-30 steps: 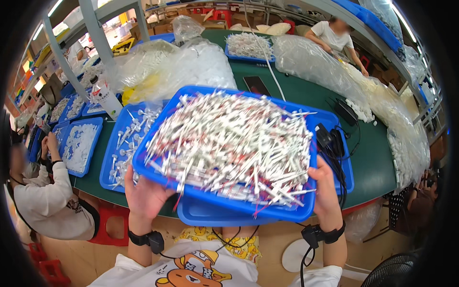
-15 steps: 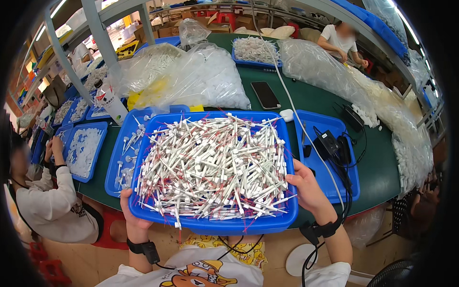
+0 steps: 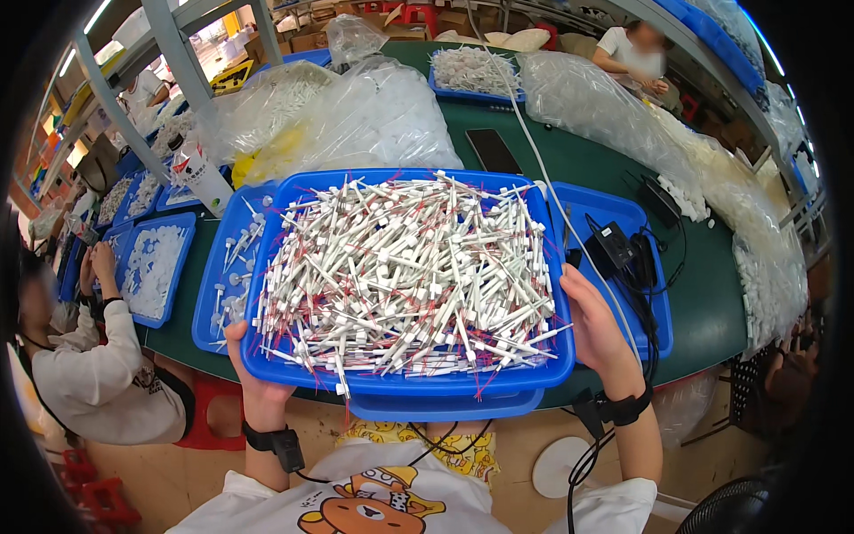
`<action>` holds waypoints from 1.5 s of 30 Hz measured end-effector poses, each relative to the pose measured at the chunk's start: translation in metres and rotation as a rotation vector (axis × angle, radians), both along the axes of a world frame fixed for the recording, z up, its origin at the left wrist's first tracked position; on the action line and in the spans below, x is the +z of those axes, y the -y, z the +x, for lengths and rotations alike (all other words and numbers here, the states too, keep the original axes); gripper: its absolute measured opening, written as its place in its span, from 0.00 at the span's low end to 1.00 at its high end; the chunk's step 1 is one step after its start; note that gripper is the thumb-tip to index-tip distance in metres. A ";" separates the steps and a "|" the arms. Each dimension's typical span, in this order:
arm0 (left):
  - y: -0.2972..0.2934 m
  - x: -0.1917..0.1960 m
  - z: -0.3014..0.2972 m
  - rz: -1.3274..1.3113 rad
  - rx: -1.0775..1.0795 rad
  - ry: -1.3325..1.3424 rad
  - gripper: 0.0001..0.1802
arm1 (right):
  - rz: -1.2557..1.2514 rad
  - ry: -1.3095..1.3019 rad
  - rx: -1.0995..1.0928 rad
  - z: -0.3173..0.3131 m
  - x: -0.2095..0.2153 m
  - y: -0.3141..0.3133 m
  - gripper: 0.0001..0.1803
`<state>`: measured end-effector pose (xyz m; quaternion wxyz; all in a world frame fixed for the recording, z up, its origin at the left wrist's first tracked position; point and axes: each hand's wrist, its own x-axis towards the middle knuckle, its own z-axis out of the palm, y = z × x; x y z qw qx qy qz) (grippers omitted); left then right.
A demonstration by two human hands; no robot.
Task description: The person repeatedly picks up a white plastic stick and a round cotton pad, then presses the pad onto the stick to form a cotton swab. The finished swabs are placed into a blue tray. The person also briefly lifts and repositions a tray of completed swabs.
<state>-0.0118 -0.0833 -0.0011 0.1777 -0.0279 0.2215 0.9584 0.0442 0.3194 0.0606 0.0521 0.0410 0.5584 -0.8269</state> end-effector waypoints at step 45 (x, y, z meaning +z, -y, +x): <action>-0.029 0.032 -0.062 -0.006 -0.177 -0.089 0.27 | 0.072 -0.083 -0.279 -0.072 -0.044 -0.022 0.11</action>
